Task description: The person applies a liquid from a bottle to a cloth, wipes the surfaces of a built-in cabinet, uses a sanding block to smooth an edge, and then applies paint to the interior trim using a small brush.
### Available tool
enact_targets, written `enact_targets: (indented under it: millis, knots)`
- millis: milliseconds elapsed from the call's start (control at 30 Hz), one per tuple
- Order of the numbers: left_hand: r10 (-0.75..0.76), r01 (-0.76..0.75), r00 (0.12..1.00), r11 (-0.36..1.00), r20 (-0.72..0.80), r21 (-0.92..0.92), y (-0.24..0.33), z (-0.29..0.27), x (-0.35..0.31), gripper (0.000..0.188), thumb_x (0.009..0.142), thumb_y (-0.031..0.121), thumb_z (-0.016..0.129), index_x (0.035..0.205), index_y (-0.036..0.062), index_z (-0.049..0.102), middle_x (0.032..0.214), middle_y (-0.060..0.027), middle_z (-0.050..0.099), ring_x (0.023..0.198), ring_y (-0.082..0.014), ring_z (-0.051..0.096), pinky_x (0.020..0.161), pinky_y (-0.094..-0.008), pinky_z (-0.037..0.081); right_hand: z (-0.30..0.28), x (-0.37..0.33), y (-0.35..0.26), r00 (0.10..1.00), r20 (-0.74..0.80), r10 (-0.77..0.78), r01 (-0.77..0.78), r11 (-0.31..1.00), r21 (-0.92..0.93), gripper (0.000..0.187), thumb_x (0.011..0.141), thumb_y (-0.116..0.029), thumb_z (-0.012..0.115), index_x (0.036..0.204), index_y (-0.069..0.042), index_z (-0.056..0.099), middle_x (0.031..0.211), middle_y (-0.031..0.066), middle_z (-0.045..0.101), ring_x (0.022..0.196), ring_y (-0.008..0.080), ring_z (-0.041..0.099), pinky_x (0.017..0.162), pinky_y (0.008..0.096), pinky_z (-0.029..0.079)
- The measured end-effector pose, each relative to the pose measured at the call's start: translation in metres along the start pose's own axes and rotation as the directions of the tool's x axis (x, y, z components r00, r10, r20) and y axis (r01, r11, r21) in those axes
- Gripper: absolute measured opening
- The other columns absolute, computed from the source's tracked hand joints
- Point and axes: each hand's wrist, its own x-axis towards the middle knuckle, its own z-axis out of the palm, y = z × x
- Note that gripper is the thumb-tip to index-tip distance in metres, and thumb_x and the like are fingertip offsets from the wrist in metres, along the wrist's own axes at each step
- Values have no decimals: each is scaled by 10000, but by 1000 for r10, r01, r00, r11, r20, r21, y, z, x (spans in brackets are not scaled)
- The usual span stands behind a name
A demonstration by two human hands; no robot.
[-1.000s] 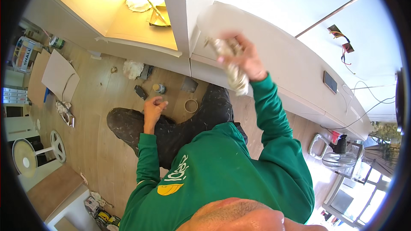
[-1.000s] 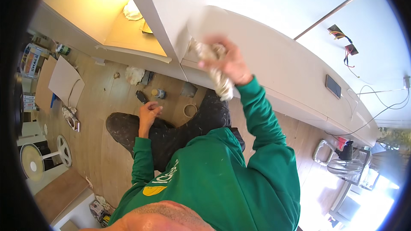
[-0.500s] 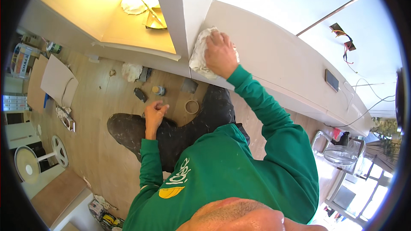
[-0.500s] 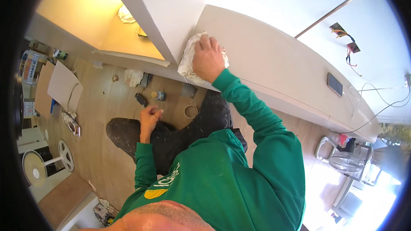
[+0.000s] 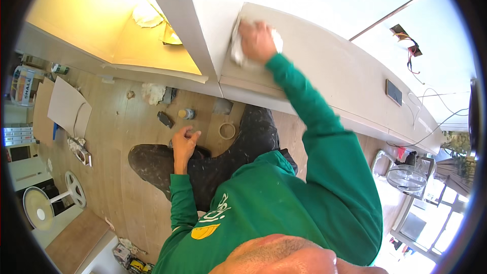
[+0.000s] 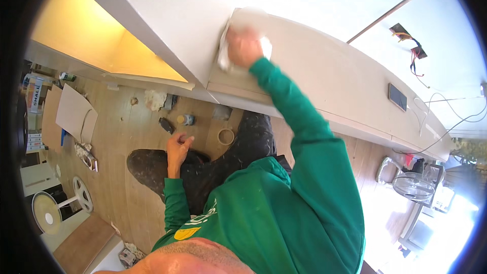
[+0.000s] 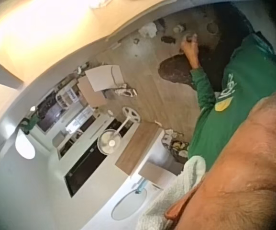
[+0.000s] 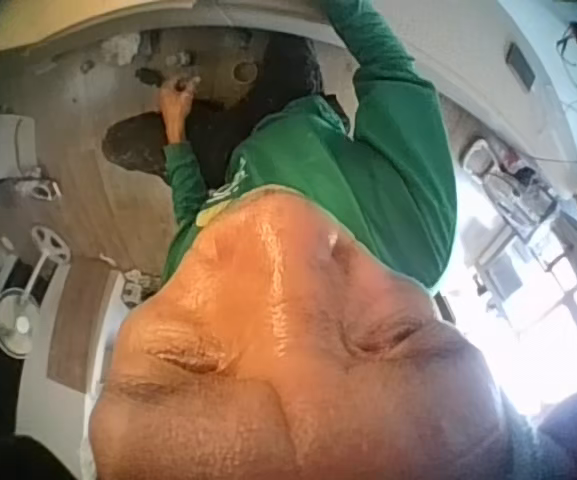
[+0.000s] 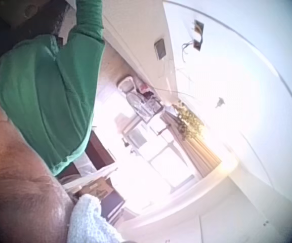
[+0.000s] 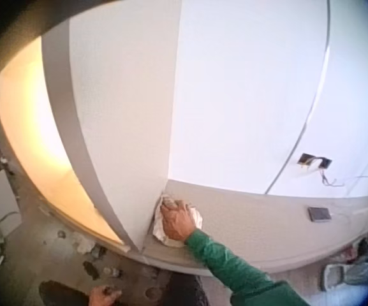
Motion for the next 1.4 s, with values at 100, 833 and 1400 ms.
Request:
enact_targets:
  millis: [100, 833, 1400]
  knots:
    - [10, -9, 1000, 999, -30, 38, 1, 3, -6, 470, 797, 220, 802, 1120, -90, 657, 749, -87, 666, 657, -140, 624, 631, -279, 502, -29, -32, -47, 994, -69, -90, 94, 993, 67, 343, 734, -93, 581, 1063, -65, 675, 1219, 80, 636, 1116, 405, 542, 954, 527, 443]
    - [61, -68, 997, 979, 41, 192, 19, 11, 2, 498, 777, 264, 805, 1116, -76, 669, 788, -128, 683, 697, -186, 633, 658, -337, 517, 10, 38, 40, 999, -13, 33, -33, 997, -69, 289, 760, -135, 575, 1018, -72, 690, 1191, 77, 652, 1073, 355, 549, 878, 503, 467]
    - [12, -17, 1000, 968, 22, 249, -2, 2, -1, 497, 785, 280, 791, 1127, -61, 675, 751, -155, 681, 692, -249, 660, 690, -369, 527, -15, 46, 41, 995, -38, 91, -94, 991, -98, 341, 834, -256, 543, 1027, -10, 677, 1174, 101, 637, 1016, 387, 554, 855, 495, 459]
